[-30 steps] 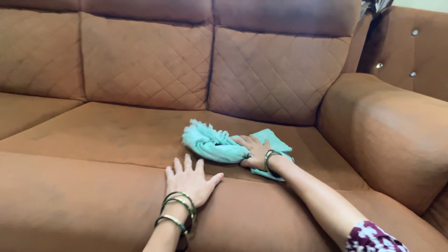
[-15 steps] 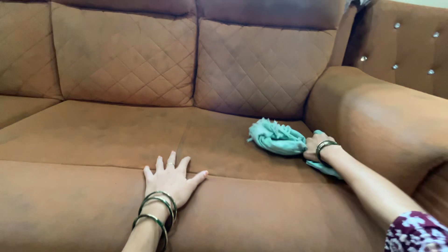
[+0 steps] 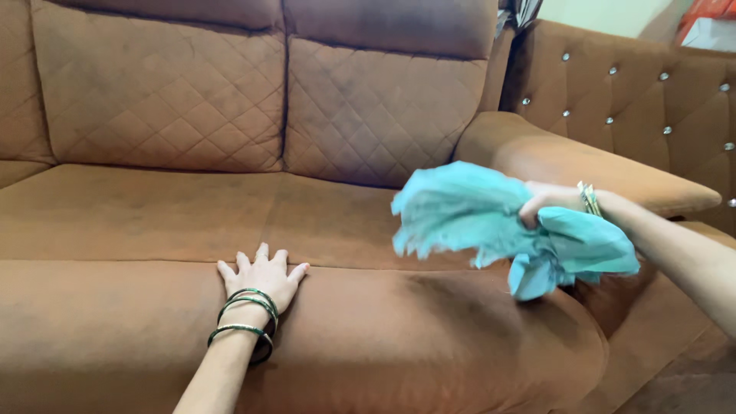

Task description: The person wipes the seat cushions and backrest of a brown sofa using a light blue cloth. They move along the sofa, cleaning multiple sections including the armrests and the area near the window.

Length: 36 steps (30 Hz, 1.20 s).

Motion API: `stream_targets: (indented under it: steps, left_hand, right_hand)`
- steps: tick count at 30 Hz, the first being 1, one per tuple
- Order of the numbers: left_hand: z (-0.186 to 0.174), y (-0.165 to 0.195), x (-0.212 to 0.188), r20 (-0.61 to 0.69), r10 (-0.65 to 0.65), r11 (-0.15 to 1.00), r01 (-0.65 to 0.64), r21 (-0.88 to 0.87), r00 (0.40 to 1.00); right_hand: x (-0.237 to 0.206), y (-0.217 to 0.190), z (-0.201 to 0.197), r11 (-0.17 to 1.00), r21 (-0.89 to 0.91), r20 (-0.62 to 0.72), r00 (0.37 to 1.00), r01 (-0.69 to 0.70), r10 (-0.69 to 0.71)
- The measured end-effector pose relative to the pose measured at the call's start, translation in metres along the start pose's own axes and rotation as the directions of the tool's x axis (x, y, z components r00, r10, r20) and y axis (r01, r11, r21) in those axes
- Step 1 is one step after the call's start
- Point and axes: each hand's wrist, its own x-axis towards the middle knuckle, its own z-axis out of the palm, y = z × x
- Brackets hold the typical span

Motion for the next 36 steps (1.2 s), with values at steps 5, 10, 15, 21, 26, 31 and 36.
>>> stream_targets:
  steps: [5,10,15,21,26,31,36]
  left_hand:
    - [-0.002,0.001,-0.004,0.065,0.009,0.999,-0.012,0.031,0.998]
    - [-0.004,-0.001,-0.007,0.071,0.027,0.998,-0.030,0.048,0.997]
    - [-0.001,-0.004,-0.009,0.034,0.057,0.998,-0.058,0.037,0.998]
    - [-0.003,-0.001,-0.012,0.069,0.039,0.997,-0.044,0.066,0.997]
    - [-0.008,0.004,-0.018,0.109,0.030,0.999,-0.034,0.036,0.994]
    - [-0.013,0.001,-0.024,0.182,0.036,0.999,-0.036,-0.006,0.983]
    - [-0.023,0.007,-0.034,0.008,0.092,0.986,-0.090,-0.142,0.996]
  right_hand:
    - [0.014,-0.036,-0.003,0.803,-0.592,-0.459,0.849,-0.072,-0.263]
    - [0.041,-0.032,0.098,0.777,-0.591,-0.336,0.942,-0.218,0.008]
    - [0.068,0.032,0.135,0.901,-0.393,-0.345,0.938,-0.184,0.040]
    - [0.033,0.069,0.110,0.950,0.284,0.227,0.954,0.129,-0.198]
    - [-0.004,0.025,0.064,0.525,-0.264,-0.002,0.544,0.809,-0.839]
    - [0.029,-0.032,0.060,0.947,-0.115,-0.378,0.868,0.300,-0.321]
    - [0.046,-0.064,0.130,0.831,-0.485,-0.285,0.849,0.271,-0.444]
